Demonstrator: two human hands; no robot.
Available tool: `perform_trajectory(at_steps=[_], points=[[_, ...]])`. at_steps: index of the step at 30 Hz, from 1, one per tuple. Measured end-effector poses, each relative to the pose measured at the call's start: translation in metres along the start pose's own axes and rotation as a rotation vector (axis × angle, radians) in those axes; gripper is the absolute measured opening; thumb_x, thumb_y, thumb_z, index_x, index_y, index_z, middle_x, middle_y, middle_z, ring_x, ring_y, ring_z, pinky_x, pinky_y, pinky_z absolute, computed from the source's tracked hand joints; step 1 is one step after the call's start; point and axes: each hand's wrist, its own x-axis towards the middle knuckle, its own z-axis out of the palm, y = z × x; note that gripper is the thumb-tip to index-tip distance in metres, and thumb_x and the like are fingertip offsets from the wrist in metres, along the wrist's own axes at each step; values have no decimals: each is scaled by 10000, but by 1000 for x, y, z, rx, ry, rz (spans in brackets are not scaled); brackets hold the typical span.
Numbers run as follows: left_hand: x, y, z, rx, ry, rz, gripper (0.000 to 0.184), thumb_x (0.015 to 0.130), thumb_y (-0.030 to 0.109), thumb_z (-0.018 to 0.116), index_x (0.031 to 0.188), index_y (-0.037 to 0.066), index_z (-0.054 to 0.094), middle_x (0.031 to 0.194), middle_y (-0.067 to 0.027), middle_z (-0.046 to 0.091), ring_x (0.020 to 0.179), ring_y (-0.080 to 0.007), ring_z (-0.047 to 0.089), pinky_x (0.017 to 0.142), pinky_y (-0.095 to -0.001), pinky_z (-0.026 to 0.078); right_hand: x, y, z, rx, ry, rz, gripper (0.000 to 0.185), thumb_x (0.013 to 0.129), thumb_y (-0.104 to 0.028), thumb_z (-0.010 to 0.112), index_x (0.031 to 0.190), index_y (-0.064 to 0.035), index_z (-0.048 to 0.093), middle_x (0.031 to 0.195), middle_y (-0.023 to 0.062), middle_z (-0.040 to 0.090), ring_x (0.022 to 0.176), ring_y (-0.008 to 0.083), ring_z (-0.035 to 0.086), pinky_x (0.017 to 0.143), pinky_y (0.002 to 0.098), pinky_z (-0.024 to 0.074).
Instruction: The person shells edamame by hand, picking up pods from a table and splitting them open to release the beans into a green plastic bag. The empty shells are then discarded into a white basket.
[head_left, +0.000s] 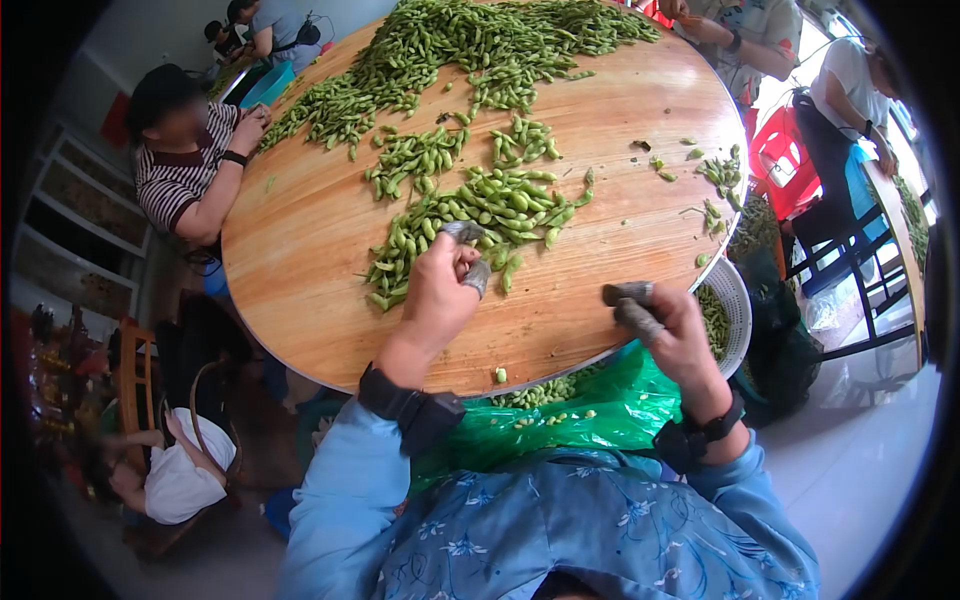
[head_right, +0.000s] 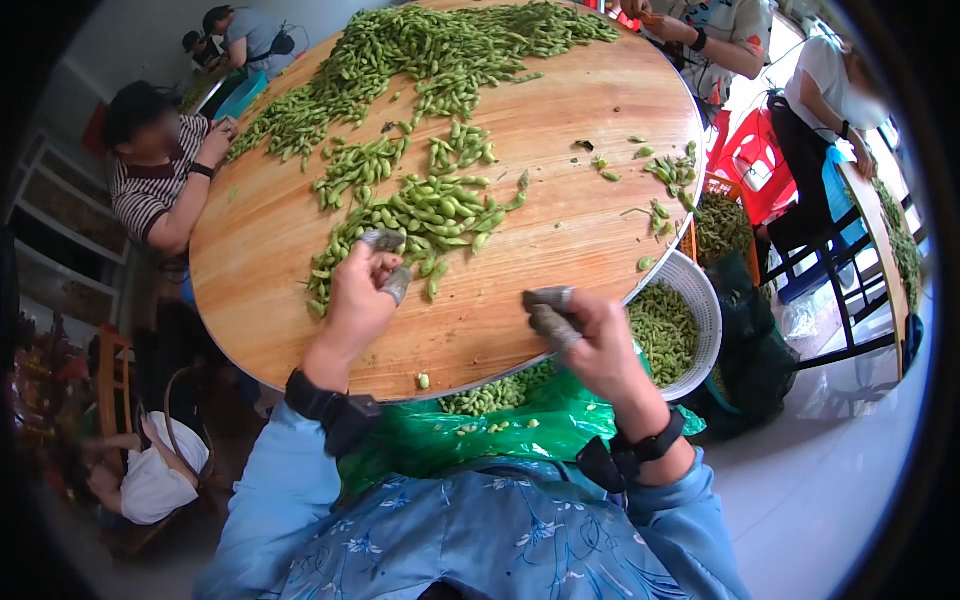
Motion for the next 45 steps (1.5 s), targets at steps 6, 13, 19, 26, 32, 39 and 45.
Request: perform_trajectory(at_steps=[6, 13, 19, 26, 32, 39, 45], points=[[-38, 27, -8, -530, -121, 16, 385, 722, -75, 565, 1055, 15, 393, 827, -38, 516, 770, -82, 499, 689, -194, 415, 23, -10, 46, 429, -248, 139, 305, 830, -166, 541, 1080, 6, 508, 788, -4, 561, 721, 77, 502, 654, 205, 413], [-58, 34, -9, -698, -353, -187, 233, 766, -32, 519, 986, 5, 454, 762, -11, 516, 683, -75, 482, 609, -205, 413, 19, -13, 64, 383, -215, -12, 162, 805, -96, 567, 930, 8, 568, 817, 14, 590, 738, 69, 523, 672, 204, 426], [-68, 24, -3, -294, -243, 10, 70, 808, -6, 501, 852, -23, 553, 701, 17, 532, 645, -47, 484, 554, -200, 424, 9, -13, 60, 295, -185, -19, 174, 804, -79, 565, 947, 21, 564, 850, 25, 592, 780, 75, 530, 707, 214, 435], [-27, 10, -7, -60, -35, 156, 166, 755, 123, 612, 816, -24, 565, 678, -120, 586, 580, -142, 546, 527, -268, 432, 3, -5, -56, -413, 418, -158, 209, 786, 6, 540, 992, 37, 555, 824, 37, 593, 735, 78, 527, 671, 199, 436], [3, 8, 21, 528, 5, 318, 127, 733, 133, 534, 702, 11, 523, 659, -185, 555, 624, -343, 554, 564, -411, 441, -20, -1, -78, -216, 446, -142, 165, 804, -30, 544, 955, 26, 577, 817, 31, 594, 751, 74, 528, 694, 191, 424], [1, 9, 16, 602, -32, 297, 138, 729, 132, 546, 699, 3, 505, 667, -211, 549, 625, -383, 528, 582, -441, 411, -4, -9, 19, 25, 4, 30, 230, 809, -52, 548, 1023, 33, 548, 853, 50, 598, 788, 85, 548, 712, 212, 448], [-8, 2, 4, 300, -161, 165, 123, 724, 58, 586, 810, 5, 516, 573, -92, 542, 492, -154, 528, 451, -301, 422, 3, -3, 48, 98, -122, 47, 293, 813, -72, 544, 1076, 49, 498, 913, 71, 590, 849, 103, 542, 749, 234, 442]])
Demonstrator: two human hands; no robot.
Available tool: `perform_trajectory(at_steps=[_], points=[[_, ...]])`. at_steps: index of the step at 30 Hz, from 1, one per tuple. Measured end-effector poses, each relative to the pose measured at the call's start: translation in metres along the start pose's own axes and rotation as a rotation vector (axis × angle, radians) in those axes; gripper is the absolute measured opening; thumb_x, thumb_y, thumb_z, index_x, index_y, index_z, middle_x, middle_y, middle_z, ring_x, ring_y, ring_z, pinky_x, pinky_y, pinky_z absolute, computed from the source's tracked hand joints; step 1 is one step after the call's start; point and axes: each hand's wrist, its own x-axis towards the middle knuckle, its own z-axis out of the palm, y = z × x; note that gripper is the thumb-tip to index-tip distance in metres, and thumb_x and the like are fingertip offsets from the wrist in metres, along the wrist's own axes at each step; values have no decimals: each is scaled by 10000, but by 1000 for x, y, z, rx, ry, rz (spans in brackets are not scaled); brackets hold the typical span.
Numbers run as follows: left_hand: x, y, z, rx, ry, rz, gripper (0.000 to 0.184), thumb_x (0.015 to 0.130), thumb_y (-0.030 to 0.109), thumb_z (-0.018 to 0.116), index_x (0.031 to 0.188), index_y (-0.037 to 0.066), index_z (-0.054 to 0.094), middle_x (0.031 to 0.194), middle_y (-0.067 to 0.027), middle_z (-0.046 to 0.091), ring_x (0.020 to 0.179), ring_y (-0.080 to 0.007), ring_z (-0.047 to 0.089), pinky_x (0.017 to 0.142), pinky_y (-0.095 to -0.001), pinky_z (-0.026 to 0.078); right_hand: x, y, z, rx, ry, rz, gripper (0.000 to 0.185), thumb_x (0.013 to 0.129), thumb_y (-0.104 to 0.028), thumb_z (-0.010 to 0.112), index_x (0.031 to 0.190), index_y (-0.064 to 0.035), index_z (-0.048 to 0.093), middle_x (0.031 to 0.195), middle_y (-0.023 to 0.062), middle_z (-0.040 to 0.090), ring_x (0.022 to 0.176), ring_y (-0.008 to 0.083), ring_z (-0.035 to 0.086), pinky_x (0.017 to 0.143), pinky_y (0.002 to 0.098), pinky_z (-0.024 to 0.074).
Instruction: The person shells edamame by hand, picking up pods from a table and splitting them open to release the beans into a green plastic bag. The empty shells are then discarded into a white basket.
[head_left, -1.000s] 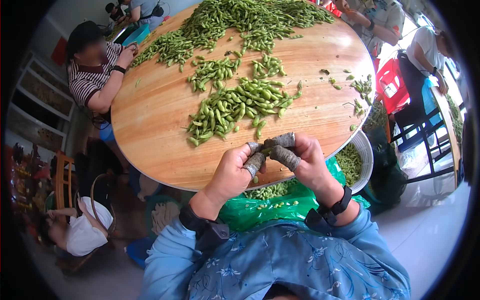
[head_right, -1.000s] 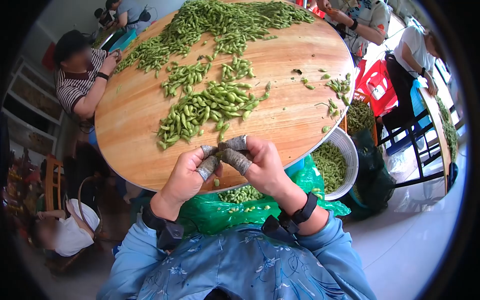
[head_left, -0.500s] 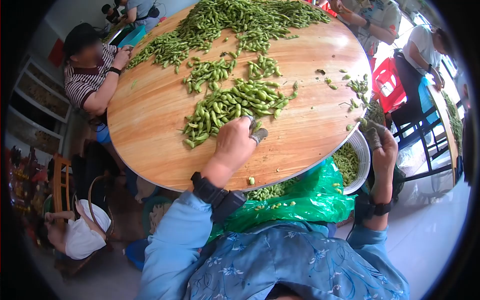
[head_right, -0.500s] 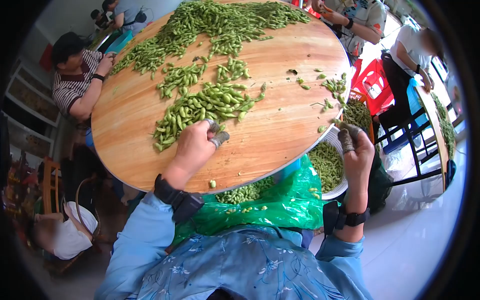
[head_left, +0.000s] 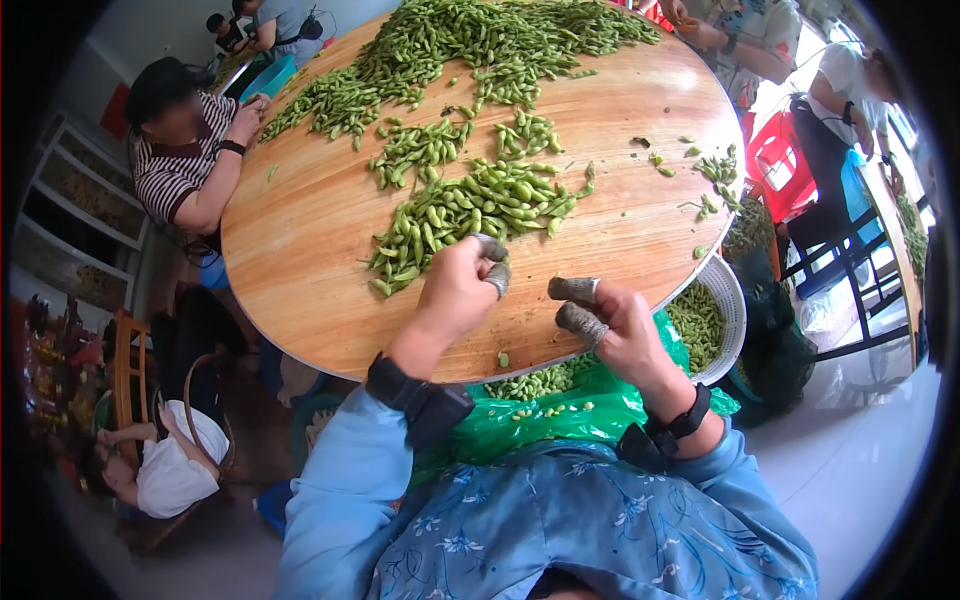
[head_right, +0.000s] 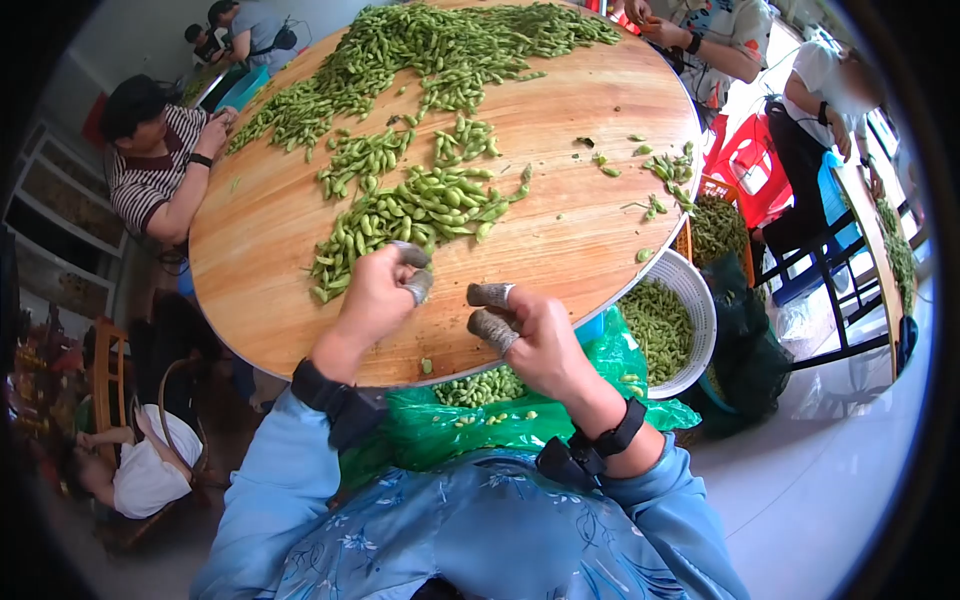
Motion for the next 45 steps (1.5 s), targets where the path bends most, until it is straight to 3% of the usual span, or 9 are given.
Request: perform_trajectory(at_steps=[2, 6, 11, 16, 20, 24, 29, 33, 45], points=[[-12, 14, -7, -730, 50, -275, 196, 743, 10, 589, 917, 28, 500, 574, -14, 524, 499, -50, 478, 430, -200, 396, 1, 1, 4, 81, -41, 58, 322, 817, -91, 542, 1101, 46, 478, 902, 66, 582, 842, 97, 534, 754, 235, 434], [-35, 39, 5, -965, 253, -30, 220, 765, -11, 567, 965, 36, 489, 708, -20, 560, 583, -60, 512, 498, -177, 415, 5, -10, 17, 381, -216, 194, 304, 825, -111, 530, 1091, 31, 486, 874, 29, 559, 810, 81, 516, 728, 214, 414], [-54, 34, 11, -859, 223, 111, 266, 735, -83, 568, 968, 25, 499, 890, -42, 547, 828, -109, 542, 751, -238, 456, 8, -2, 17, 173, -146, 52, 157, 817, -93, 542, 923, 23, 550, 802, -9, 563, 743, 62, 512, 651, 228, 431], [-53, 37, -15, -889, 167, -4, 161, 775, 23, 569, 929, 14, 523, 780, -5, 559, 708, -64, 526, 633, -206, 438, 1, -14, 4, -376, -34, -145, 94, 762, -66, 573, 824, 3, 559, 750, 81, 586, 688, 198, 563, 571, 299, 440], [-46, 40, -26, -683, -205, -117, 161, 839, 134, 471, 895, -8, 522, 680, -29, 542, 614, -87, 494, 565, -245, 414, 3, -27, 0, -835, -74, -391, 105, 692, -41, 599, 780, -9, 551, 762, 177, 550, 701, 360, 525, 573, 351, 439], [-49, 42, -20, -522, -281, -95, 144, 829, 109, 470, 880, -15, 522, 671, -47, 545, 580, -113, 492, 536, -262, 407, 2, -27, 0, -928, -103, -377, 146, 718, -52, 602, 848, 0, 562, 812, 167, 575, 741, 299, 573, 603, 315, 458], [-61, 43, -4, -523, 13, -3, 79, 802, 62, 507, 837, -6, 526, 627, -25, 535, 543, -105, 513, 498, -244, 412, -7, -6, 0, 152, -15, -4, 237, 812, -114, 562, 992, 40, 544, 900, 74, 598, 846, 108, 545, 739, 240, 445], [-62, 41, 4, -144, 180, 295, 135, 707, 67, 600, 800, 1, 529, 627, -131, 555, 564, -297, 557, 518, -331, 442, -14, -8, 6, 277, -149, 115, 213, 826, -137, 547, 959, 30, 554, 885, 36, 590, 831, 90, 531, 756, 237, 429], [-72, 50, -8, 169, 66, 382, 150, 652, -8, 469, 801, 2, 455, 656, -120, 487, 643, -304, 500, 514, -396, 413, -15, -12, 8, 378, -155, 145, 186, 823, -140, 552, 925, 15, 566, 849, 24, 590, 790, 81, 525, 740, 230, 424]])
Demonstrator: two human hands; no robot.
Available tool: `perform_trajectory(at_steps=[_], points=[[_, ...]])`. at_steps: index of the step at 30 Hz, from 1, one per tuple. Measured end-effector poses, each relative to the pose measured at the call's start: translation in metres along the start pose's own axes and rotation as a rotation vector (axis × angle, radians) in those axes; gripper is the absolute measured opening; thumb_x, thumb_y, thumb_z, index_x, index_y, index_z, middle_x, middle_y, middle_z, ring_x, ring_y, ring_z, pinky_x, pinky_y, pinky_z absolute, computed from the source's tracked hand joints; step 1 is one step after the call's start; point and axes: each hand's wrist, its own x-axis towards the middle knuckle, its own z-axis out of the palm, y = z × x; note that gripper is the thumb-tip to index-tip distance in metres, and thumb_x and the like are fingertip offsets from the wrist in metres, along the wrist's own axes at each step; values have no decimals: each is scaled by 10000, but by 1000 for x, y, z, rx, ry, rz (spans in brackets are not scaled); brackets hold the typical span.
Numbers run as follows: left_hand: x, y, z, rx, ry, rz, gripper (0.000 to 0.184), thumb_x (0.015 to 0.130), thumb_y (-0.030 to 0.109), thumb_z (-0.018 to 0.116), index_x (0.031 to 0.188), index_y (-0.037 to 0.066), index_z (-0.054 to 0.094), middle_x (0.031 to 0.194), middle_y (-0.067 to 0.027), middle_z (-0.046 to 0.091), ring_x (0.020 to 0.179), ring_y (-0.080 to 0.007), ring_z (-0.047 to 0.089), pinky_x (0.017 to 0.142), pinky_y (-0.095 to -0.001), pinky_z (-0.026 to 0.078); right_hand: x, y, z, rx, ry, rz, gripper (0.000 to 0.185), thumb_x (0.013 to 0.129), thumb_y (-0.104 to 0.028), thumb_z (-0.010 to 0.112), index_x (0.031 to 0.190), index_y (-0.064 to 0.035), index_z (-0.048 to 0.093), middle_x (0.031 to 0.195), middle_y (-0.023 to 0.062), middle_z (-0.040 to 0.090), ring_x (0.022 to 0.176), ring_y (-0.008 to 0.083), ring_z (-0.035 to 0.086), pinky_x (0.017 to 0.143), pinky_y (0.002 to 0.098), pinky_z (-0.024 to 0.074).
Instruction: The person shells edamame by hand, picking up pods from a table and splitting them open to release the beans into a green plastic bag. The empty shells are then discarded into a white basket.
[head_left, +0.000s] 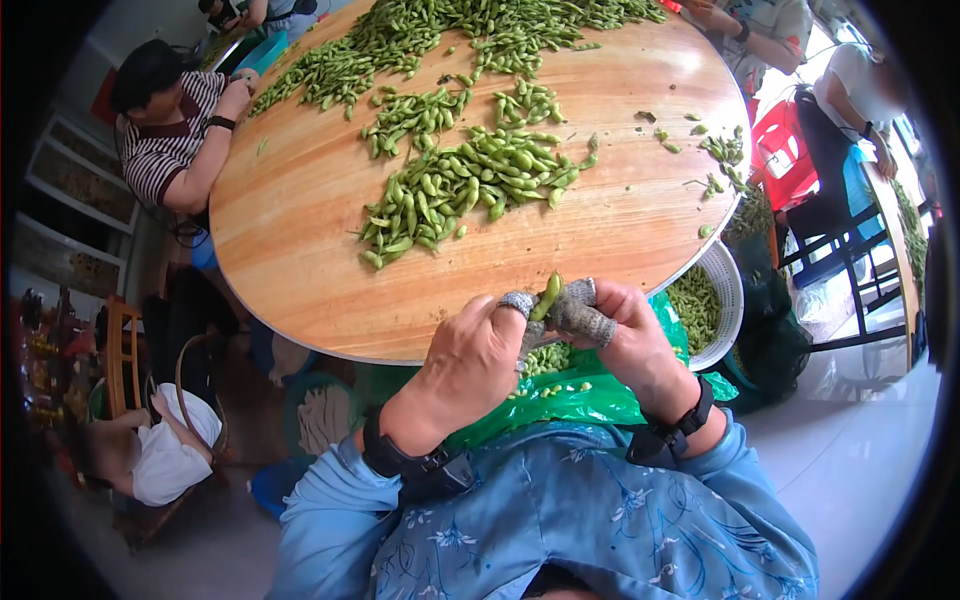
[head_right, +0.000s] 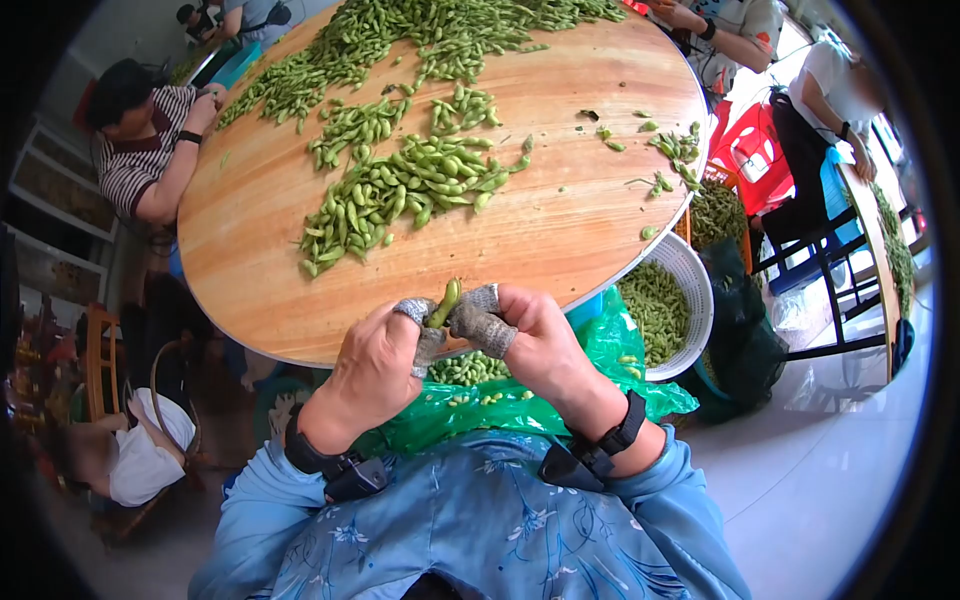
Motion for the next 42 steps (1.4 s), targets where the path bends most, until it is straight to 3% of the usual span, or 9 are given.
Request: perform_trajectory(at_steps=[14, 25, 28, 30, 31, 33, 35, 37, 42], points=[[3, 0, 1, 153, 3, 55, 62, 687, 38, 484, 726, 36, 436, 630, -85, 475, 622, -244, 506, 473, -351, 427, 1, -2, 4, -67, 45, 3, 176, 816, -183, 569, 863, -14, 572, 759, -27, 557, 669, 32, 449, 579, 185, 355], [-4, -5, 18, 8, 104, 42, 139, 649, -16, 489, 781, 20, 470, 629, -97, 491, 596, -276, 504, 494, -370, 424, 8, 18, 2, 13, 57, -64, 140, 806, -140, 575, 843, -5, 566, 760, -6, 574, 706, 53, 498, 647, 205, 408], [-7, -1, 22, -352, 172, -149, 130, 712, -15, 486, 836, 21, 489, 599, -98, 480, 523, -236, 484, 494, -367, 416, 9, 21, 1, 1, 35, -102, 122, 810, -120, 564, 836, -2, 563, 761, 2, 578, 710, 58, 504, 653, 210, 415], [-7, 2, 18, -850, 49, -533, 67, 820, 83, 478, 866, 36, 493, 618, -16, 493, 512, -106, 475, 448, -235, 371, 8, 22, 3, -34, 35, -127, 114, 813, -113, 559, 830, 0, 562, 759, 4, 577, 708, 59, 504, 648, 211, 417], [-7, 0, 18, -850, 49, -533, 67, 820, 83, 478, 866, 36, 493, 618, -16, 493, 512, -106, 475, 448, -235, 371, 7, 21, 5, -75, 46, -162, 118, 813, -111, 557, 823, 6, 558, 754, 8, 576, 705, 61, 507, 642, 212, 419], [-6, -5, 16, -1414, -29, -799, 92, 864, 118, 431, 870, 52, 494, 610, 37, 468, 526, -31, 433, 440, -190, 352, 6, 18, 6, -117, 58, -199, 122, 813, -109, 555, 816, 13, 554, 749, 12, 576, 702, 63, 509, 636, 214, 422], [-5, -6, 15, -1395, -54, -766, 76, 857, 108, 450, 872, 47, 492, 620, 16, 489, 530, -39, 445, 437, -187, 357, 7, 14, 7, -273, 100, -222, 133, 813, -112, 554, 805, 21, 547, 740, 20, 573, 698, 66, 513, 610, 224, 427], [0, 0, 11, -989, 41, -630, 65, 844, 81, 471, 874, 24, 482, 651, -8, 511, 522, -41, 446, 433, -182, 352, 7, 15, 5, -323, 107, -208, 134, 814, -112, 553, 805, 22, 546, 740, 25, 573, 699, 62, 509, 602, 227, 427], [-3, -2, 17, -966, 44, -551, 72, 811, 1, 466, 883, 5, 468, 689, -24, 532, 541, -39, 472, 454, -171, 366, 7, 11, 7, -410, 107, -187, 80, 747, -44, 586, 781, 15, 544, 699, 73, 571, 651, 128, 541, 551, 270, 425]])
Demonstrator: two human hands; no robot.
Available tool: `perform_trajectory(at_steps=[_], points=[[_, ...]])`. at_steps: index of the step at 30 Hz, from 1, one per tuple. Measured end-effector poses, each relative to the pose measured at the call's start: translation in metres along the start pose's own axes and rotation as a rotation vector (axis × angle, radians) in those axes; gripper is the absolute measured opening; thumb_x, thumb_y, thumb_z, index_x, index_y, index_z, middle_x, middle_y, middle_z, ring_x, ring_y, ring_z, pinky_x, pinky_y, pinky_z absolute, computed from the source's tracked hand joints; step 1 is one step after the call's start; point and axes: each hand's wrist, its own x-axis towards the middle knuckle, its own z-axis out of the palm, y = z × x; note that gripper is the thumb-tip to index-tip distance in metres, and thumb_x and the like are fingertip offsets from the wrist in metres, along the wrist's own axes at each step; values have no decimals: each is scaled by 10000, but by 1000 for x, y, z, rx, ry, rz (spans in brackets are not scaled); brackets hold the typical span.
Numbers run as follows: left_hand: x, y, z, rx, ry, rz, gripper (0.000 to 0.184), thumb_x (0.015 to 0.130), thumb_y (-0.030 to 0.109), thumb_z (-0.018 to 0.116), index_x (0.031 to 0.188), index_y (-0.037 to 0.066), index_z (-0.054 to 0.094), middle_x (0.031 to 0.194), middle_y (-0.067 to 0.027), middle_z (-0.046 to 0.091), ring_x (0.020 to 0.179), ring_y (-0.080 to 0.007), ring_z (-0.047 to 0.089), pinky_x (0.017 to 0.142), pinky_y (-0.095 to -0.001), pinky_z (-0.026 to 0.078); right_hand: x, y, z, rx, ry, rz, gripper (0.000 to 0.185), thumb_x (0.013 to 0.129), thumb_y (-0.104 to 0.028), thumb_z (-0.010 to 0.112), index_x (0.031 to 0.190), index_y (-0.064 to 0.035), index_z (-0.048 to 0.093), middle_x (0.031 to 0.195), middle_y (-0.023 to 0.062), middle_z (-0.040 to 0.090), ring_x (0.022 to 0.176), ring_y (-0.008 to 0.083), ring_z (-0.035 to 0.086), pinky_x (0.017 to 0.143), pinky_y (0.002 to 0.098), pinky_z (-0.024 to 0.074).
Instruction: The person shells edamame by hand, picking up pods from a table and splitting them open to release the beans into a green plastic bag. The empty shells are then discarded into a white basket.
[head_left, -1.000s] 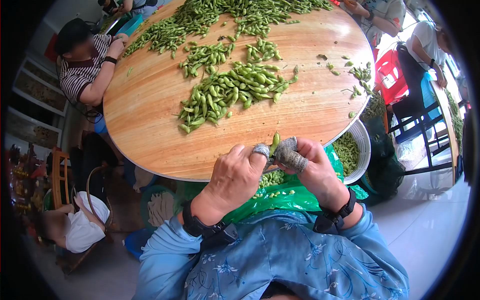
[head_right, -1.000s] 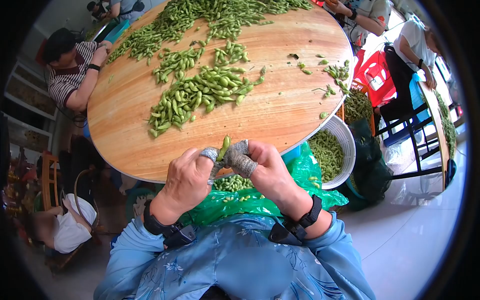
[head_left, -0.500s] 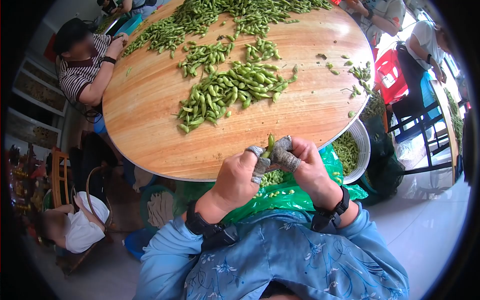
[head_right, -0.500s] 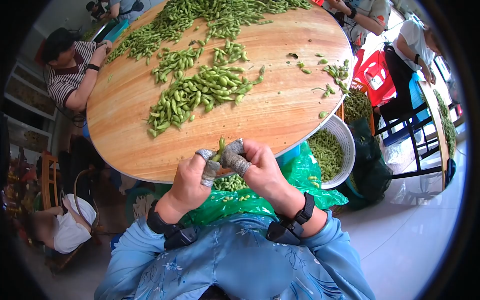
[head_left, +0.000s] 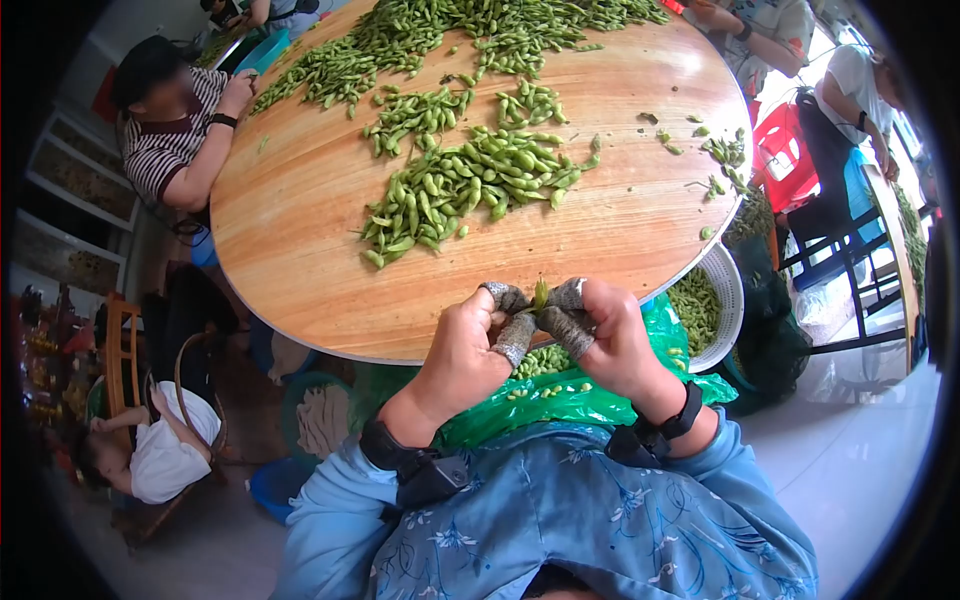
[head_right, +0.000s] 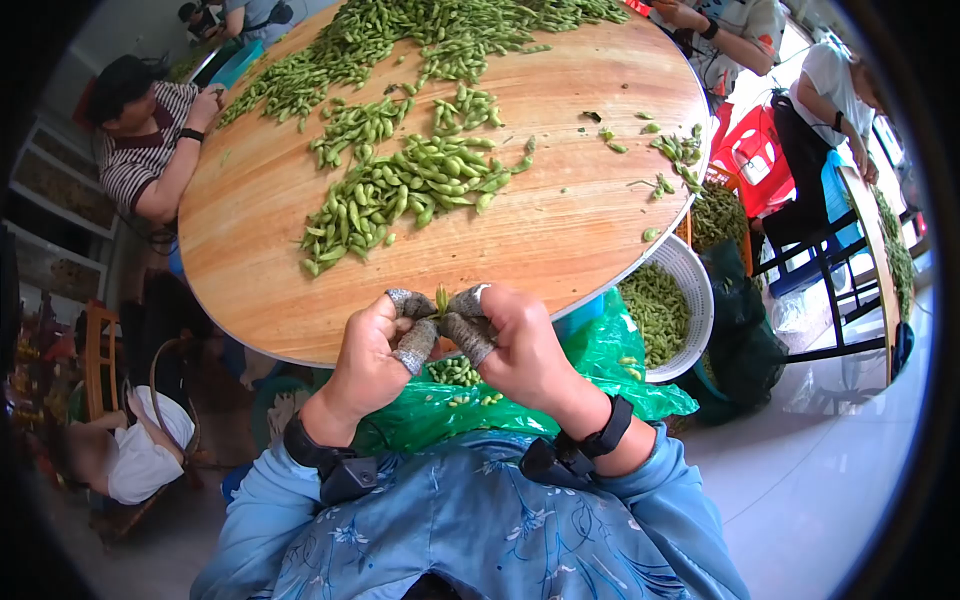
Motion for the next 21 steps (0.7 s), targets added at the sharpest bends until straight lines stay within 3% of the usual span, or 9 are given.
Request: perform_trajectory(at_steps=[2, 4, 5, 8, 10, 15, 19, 21], points=[[-1, 0, 0, -43, 11, 15, 108, 794, -38, 449, 894, 1, 467, 701, -25, 534, 553, -39, 482, 470, -166, 373, 2, 2, -1, -410, -1, -341, 118, 628, 23, 593, 724, 9, 526, 668, 129, 536, 622, 274, 543, 522, 336, 416], [-1, 4, -2, -102, 2, -117, 134, 752, -80, 444, 875, -40, 481, 748, -60, 555, 695, -71, 525, 603, -211, 447, 2, 2, 0, -451, -13, -359, 136, 588, 32, 583, 701, 5, 513, 666, 143, 515, 630, 322, 519, 517, 363, 407], [-2, -1, -2, -101, 2, -117, 134, 752, -80, 444, 875, -40, 481, 748, -60, 555, 695, -71, 525, 603, -211, 447, 1, 2, 1, -493, -27, -375, 155, 547, 41, 572, 678, 1, 499, 664, 158, 494, 639, 371, 496, 512, 390, 397], [-2, -15, -5, -92, -2, -24, 144, 754, -70, 420, 878, -37, 485, 752, -48, 551, 692, -76, 515, 611, -217, 433, -1, 0, -3, -519, -43, -369, 153, 551, 29, 577, 673, -2, 489, 662, 144, 487, 632, 357, 501, 513, 393, 399], [-4, -11, -12, 123, -104, -21, 128, 770, -38, 441, 890, -30, 486, 757, -37, 551, 685, -84, 504, 620, -230, 424, -1, -8, -12, -519, -55, -339, 151, 556, 22, 577, 679, -3, 493, 659, 142, 486, 633, 354, 500, 517, 395, 401], [1, 8, -15, 32, -93, 38, 118, 811, 18, 498, 924, -12, 509, 802, -2, 519, 716, -62, 471, 647, -200, 409, 6, -25, -30, -767, -314, -339, 110, 622, -47, 588, 702, -14, 519, 665, 133, 494, 657, 338, 510, 536, 404, 409], [5, 13, -14, 353, -259, 33, 103, 802, -2, 507, 899, -27, 531, 761, -13, 543, 743, -70, 494, 661, -219, 421, 10, -32, -33, -777, -360, -340, 111, 631, -61, 595, 707, -19, 526, 662, 129, 495, 652, 339, 510, 539, 406, 406], [6, 4, -11, 275, -196, 99, 135, 733, 30, 547, 859, -16, 542, 678, -179, 563, 599, -267, 558, 579, -310, 434, 12, -29, -34, -721, -311, -359, 116, 602, -33, 600, 671, -3, 511, 639, 124, 487, 632, 341, 503, 520, 394, 391]])
